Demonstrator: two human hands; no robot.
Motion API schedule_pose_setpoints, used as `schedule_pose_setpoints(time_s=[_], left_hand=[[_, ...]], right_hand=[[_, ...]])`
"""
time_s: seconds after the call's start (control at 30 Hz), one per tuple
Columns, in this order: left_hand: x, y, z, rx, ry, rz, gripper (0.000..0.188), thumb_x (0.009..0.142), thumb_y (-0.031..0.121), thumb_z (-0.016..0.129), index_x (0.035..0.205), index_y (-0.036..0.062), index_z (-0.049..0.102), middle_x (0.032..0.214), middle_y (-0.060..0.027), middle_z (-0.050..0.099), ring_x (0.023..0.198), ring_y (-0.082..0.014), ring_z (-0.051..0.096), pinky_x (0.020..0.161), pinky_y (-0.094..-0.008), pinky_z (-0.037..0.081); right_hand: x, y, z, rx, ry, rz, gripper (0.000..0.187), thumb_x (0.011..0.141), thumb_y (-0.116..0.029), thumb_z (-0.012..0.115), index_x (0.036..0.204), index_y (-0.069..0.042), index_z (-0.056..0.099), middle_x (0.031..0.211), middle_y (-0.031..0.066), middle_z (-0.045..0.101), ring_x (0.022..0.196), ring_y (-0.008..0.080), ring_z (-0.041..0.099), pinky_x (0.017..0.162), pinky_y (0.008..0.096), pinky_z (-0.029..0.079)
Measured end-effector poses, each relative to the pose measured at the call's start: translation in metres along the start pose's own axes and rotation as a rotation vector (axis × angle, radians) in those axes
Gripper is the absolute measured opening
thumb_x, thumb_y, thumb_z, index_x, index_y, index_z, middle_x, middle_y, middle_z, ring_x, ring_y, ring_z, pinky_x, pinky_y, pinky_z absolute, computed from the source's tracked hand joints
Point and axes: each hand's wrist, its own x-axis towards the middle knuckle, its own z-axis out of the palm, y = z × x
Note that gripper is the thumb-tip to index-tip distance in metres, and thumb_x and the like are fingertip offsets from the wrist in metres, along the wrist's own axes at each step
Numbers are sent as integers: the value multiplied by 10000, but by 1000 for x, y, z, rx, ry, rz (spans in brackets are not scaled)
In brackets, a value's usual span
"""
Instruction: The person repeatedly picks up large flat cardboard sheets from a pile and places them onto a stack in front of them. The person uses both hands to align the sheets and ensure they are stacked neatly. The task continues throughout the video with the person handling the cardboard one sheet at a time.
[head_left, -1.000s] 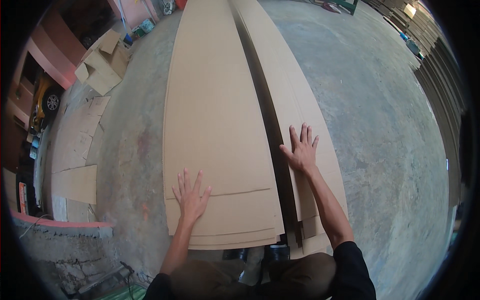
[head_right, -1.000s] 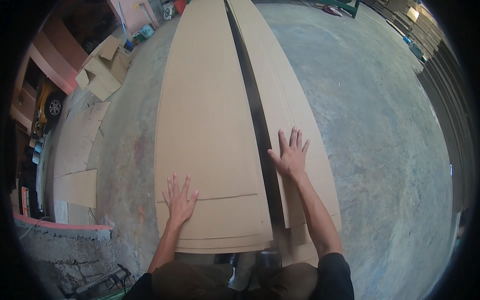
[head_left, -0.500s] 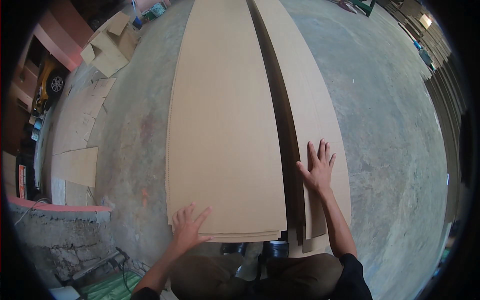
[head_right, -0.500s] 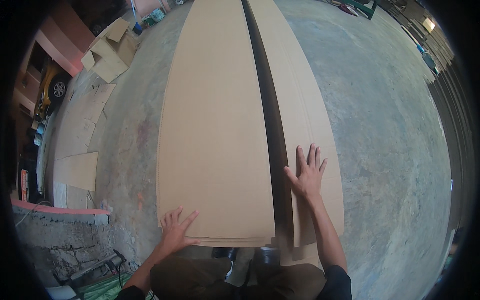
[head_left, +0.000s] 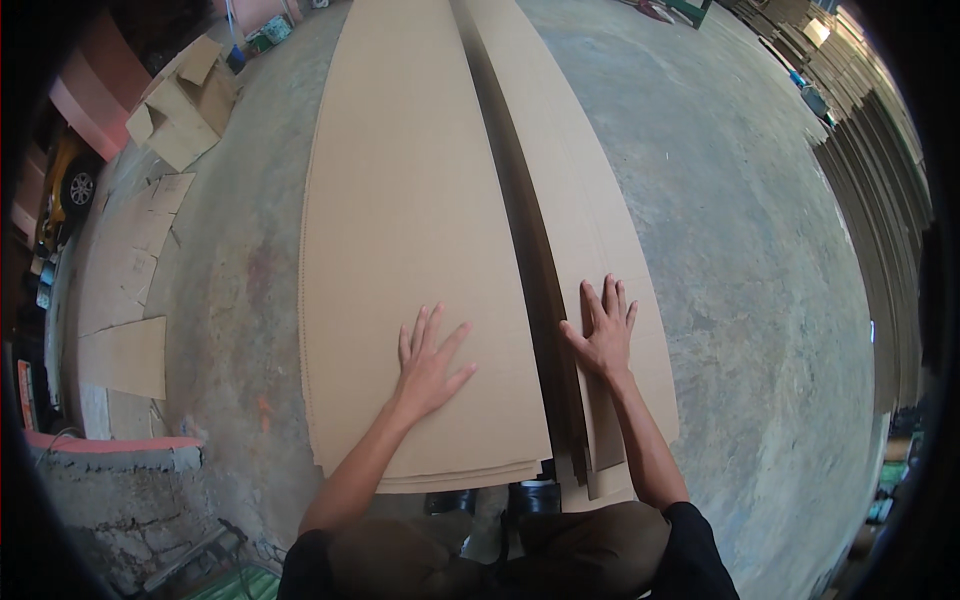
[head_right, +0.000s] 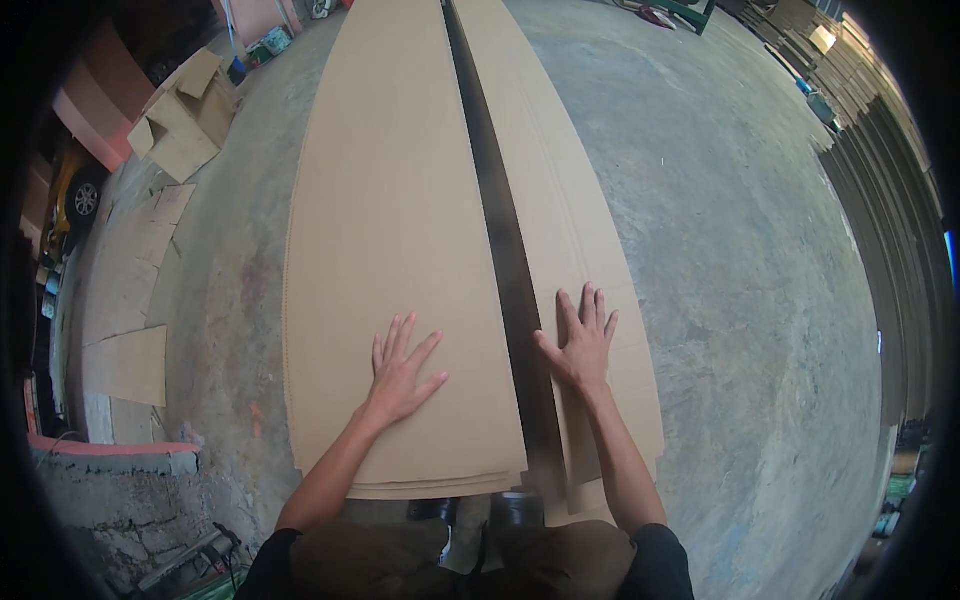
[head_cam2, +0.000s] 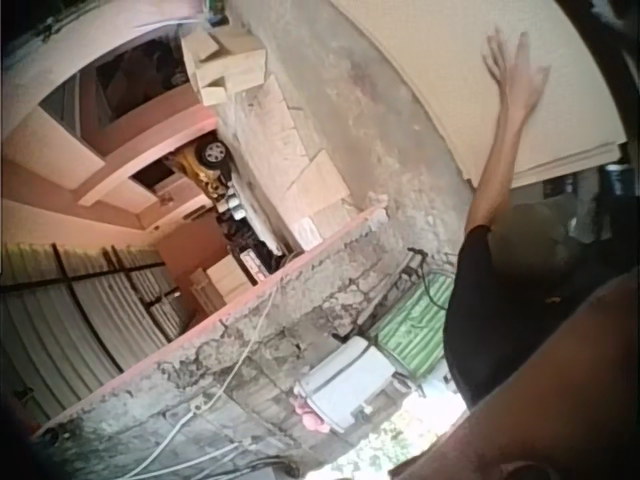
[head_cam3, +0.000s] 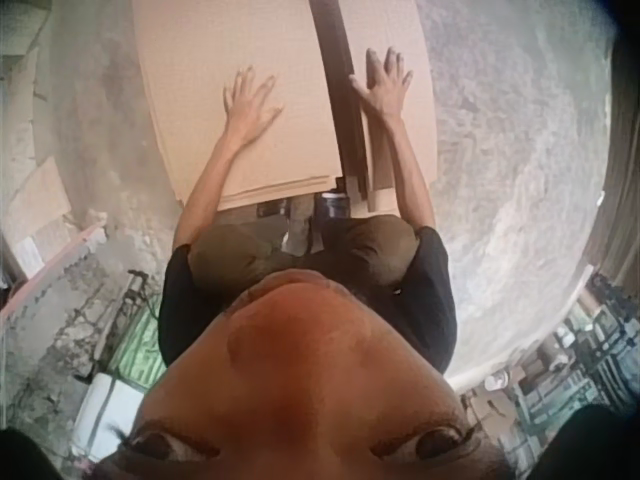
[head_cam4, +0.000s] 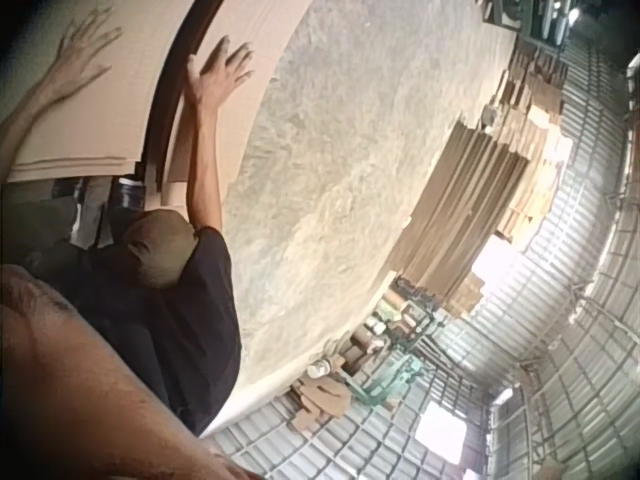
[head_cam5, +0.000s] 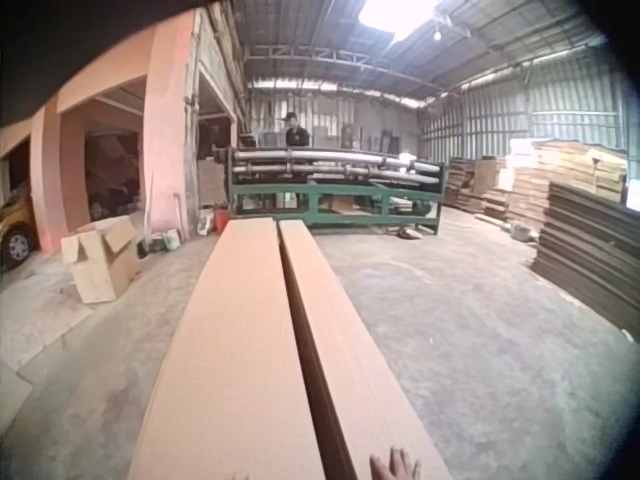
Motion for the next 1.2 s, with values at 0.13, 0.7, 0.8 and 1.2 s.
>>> schedule_pose_setpoints(time_s=[0.13,0.7,0.8,1.2], left_hand=[[-2,2,13,53,114,27,724,977,503,714,1612,200,540,1758,-238,277,1646,-442,200,1294,-684,154],[-5,-3,16,9,153,17,699,943,481,764,1570,223,598,1749,-181,337,1645,-404,245,1316,-636,152],[-4,-3,16,9,145,22,703,953,486,753,1583,225,583,1756,-180,322,1649,-402,233,1318,-633,146],[-1,-19,0,-219,60,62,610,963,408,759,1522,191,644,1756,-215,294,1656,-431,173,1315,-656,131]], right_hand=[[-3,1,0,5,18,8,910,882,-569,782,1660,-221,464,1785,252,217,1668,430,146,1298,712,82],[3,3,11,51,76,12,931,780,-448,853,1608,-195,509,1746,263,272,1642,470,190,1277,752,107],[3,3,9,47,73,18,924,792,-457,849,1609,-194,508,1749,262,267,1644,468,187,1278,751,106],[6,-1,-1,171,105,42,905,876,-582,828,1604,-153,505,1741,306,250,1629,510,198,1264,763,123]])
